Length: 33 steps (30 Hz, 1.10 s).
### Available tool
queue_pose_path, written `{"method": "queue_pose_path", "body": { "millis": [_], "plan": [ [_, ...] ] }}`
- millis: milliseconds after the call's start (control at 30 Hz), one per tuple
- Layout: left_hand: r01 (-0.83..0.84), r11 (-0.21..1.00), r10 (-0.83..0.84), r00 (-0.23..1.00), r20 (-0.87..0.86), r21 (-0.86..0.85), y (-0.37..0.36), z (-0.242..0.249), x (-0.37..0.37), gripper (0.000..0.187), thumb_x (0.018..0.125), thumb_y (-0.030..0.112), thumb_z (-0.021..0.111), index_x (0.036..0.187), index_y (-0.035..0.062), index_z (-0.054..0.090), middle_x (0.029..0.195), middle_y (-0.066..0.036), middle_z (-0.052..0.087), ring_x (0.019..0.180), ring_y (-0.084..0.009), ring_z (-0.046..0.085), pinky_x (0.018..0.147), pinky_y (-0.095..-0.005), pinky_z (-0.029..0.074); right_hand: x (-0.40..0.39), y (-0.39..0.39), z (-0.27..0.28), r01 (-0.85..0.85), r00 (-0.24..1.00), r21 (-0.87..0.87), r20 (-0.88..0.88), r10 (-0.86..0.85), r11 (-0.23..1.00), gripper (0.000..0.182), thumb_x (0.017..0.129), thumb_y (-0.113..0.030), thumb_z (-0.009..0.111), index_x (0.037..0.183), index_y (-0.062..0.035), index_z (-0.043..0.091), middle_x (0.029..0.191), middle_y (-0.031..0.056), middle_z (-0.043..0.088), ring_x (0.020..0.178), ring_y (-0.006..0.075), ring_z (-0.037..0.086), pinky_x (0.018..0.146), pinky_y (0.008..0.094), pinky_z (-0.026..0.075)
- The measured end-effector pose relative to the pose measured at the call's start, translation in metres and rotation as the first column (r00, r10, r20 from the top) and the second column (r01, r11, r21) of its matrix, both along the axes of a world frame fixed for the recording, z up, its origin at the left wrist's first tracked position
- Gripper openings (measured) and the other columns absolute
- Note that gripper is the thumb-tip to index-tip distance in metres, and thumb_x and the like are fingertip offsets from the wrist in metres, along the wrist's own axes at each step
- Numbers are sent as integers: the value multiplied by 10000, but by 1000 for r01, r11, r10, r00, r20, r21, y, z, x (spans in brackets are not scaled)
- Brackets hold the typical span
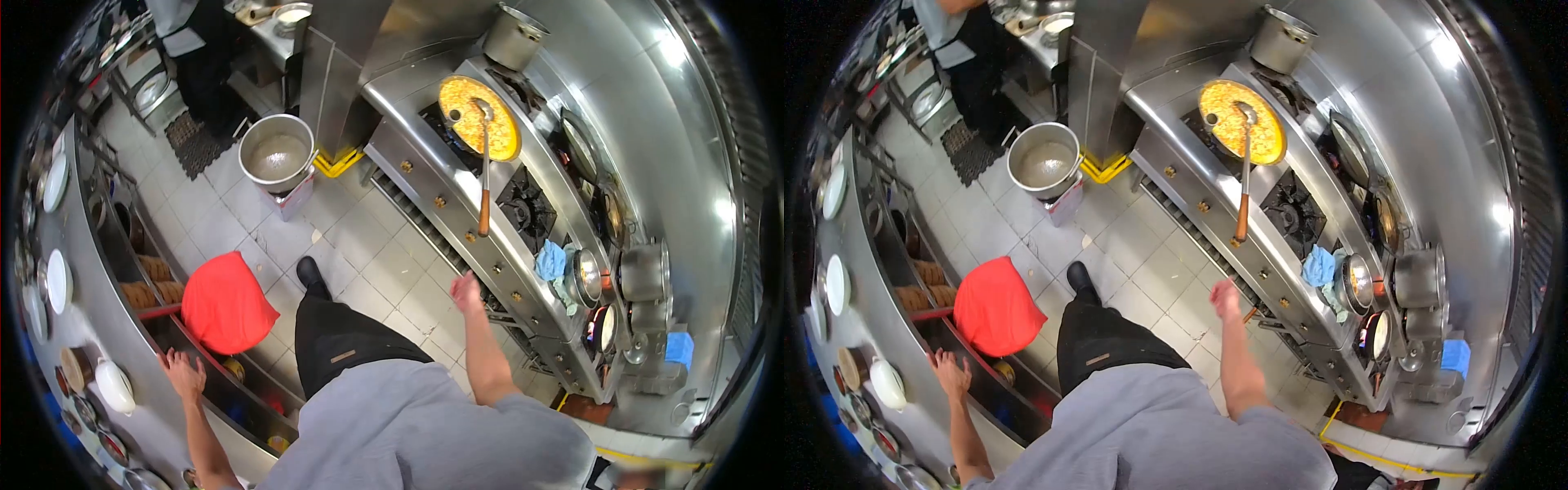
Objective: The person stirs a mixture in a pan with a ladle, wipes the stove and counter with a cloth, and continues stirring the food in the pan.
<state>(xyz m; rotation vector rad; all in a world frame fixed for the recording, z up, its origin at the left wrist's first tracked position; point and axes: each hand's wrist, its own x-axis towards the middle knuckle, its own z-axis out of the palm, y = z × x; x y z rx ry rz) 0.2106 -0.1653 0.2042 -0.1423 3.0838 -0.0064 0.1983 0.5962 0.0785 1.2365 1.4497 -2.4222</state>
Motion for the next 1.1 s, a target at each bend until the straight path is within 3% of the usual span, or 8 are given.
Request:
{"method": "queue_pose_path", "body": {
  "millis": [133, 233, 400, 467, 567, 867, 1000, 1100],
  "plan": [
    [11, 999, -10, 1000, 16, -42, 6, 2, 0, 258, 719, 224, 589, 840, -5, 598, 915, -146, 587, 1105, -304, 450, 1091, -470, 117, -96, 17, 111, 165, 986, 540, -103, -129, 826, 404, 916, -455, 402, 920, -65, 507, 688, 47, 533, 588, 160, 524, 505, 306, 429],
    [-11, 997, 14, 999, 43, -72, 6, -4, 3, 241, 698, 206, 611, 827, 4, 596, 913, -140, 589, 1108, -299, 450, 1090, -471, 120, -155, 2, 178, -82, 996, 893, 81, 22, 441, 535, 836, -380, 567, 1102, 63, 426, 818, 182, 622, 762, 286, 614, 648, 385, 485],
    [-93, 996, 93, 991, 99, -3, 27, -50, -18, 228, 637, 199, 662, 808, 54, 621, 945, -154, 598, 1095, -287, 461, 1041, -496, 209, -227, 17, 182, -330, 943, 930, 317, 99, 161, 374, 814, -216, 561, 1026, 67, 438, 839, 277, 603, 829, 417, 596, 733, 448, 466],
    [-187, 949, 132, 967, 218, 254, 44, -87, -27, 274, 642, 203, 672, 846, 22, 638, 883, -192, 620, 891, -352, 577, 841, -426, 441, -238, 9, 186, -353, 936, 933, 351, 37, 71, 329, 816, -172, 542, 1020, 67, 446, 819, 292, 589, 839, 449, 577, 758, 467, 452],
    [-174, 756, -35, 952, 305, 631, 82, -142, -37, 305, 730, 208, 646, 919, -29, 622, 865, -226, 635, 841, -326, 626, 756, -383, 482, -217, -9, 198, -269, 963, 954, 261, 73, 133, 309, 831, -192, 527, 985, 62, 439, 824, 307, 580, 835, 468, 561, 740, 491, 439],
    [-358, 464, -215, 842, 495, 810, 118, -201, -36, 269, 815, 48, 482, 1035, -55, 597, 970, -173, 645, 908, -222, 614, 794, -305, 464, -205, 17, 223, -244, 962, 960, 257, -93, 137, 317, 868, -235, 496, 931, 64, 414, 867, 341, 563, 873, 471, 554, 747, 503, 432],
    [-392, 617, -52, 844, 533, 682, 95, -155, -53, 193, 797, 89, 537, 903, -47, 624, 809, -134, 654, 762, -176, 614, 689, -286, 471, -216, 26, 215, -215, 967, 970, 227, -111, 115, 340, 863, -236, 489, 948, 85, 414, 859, 353, 561, 894, 487, 539, 765, 507, 429],
    [-402, 599, 12, 869, 494, 693, 52, -184, -57, 142, 771, 110, 596, 788, -30, 616, 672, -106, 630, 650, -148, 588, 592, -289, 463, -230, 45, 178, -202, 968, 968, 220, -121, 147, 306, 868, -225, 483, 928, 69, 424, 757, 266, 588, 647, 387, 597, 566, 448, 476]
  ]
}}
